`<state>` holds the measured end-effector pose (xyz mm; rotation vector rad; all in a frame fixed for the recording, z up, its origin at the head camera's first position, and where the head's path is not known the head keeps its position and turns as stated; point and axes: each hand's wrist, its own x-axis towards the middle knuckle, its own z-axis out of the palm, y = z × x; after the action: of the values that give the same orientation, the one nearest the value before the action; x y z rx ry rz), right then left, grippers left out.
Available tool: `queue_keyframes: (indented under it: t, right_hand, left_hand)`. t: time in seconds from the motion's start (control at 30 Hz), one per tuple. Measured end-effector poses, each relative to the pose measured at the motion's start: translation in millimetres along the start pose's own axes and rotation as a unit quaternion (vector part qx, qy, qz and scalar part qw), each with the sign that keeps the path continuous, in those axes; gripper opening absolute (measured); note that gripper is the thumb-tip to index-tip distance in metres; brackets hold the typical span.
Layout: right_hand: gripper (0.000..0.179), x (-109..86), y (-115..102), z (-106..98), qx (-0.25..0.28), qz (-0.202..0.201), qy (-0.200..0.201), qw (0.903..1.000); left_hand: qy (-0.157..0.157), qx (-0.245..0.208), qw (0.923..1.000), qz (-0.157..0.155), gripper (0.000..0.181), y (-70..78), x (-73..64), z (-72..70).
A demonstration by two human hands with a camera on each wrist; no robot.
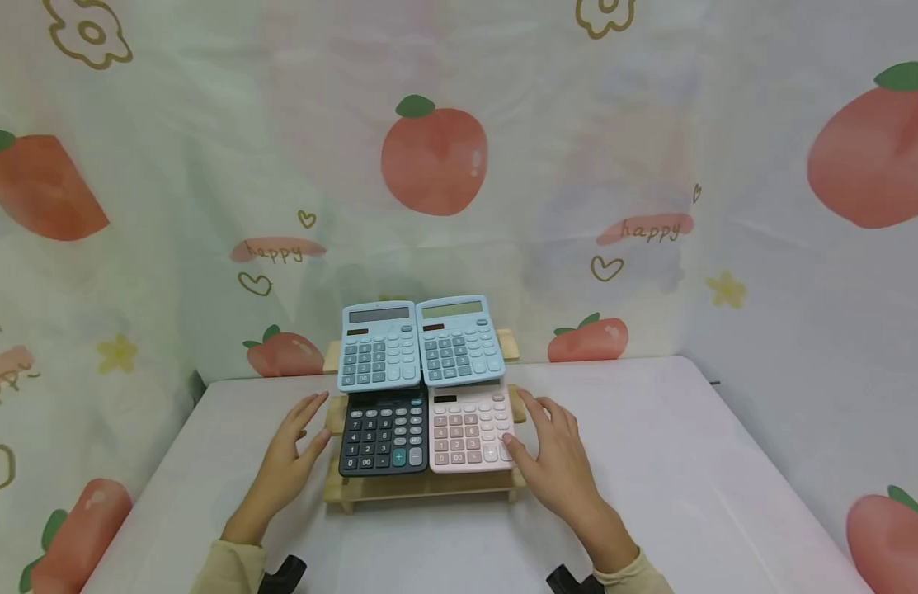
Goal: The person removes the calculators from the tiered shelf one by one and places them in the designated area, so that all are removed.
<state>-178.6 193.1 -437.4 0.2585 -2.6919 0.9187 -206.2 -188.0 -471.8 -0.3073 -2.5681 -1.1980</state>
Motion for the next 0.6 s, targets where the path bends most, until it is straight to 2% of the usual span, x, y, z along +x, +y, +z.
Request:
queue_keyframes:
  t: [0.37,0.6]
  right_hand:
    - [0.059,-0.7,2,4,0.041,0.004,-0.002,0.9991]
    - [0.056,-0.6,2,7,0.055,0.01,-0.003,0.9984]
  left_hand:
    - [0.001,-0.036,0.9991,-0.022,0.049,-1.5,4.7,12.3]
    - [0.011,-0.039,0.9991,-0.013,0.044,-0.1,5.9,16.3]
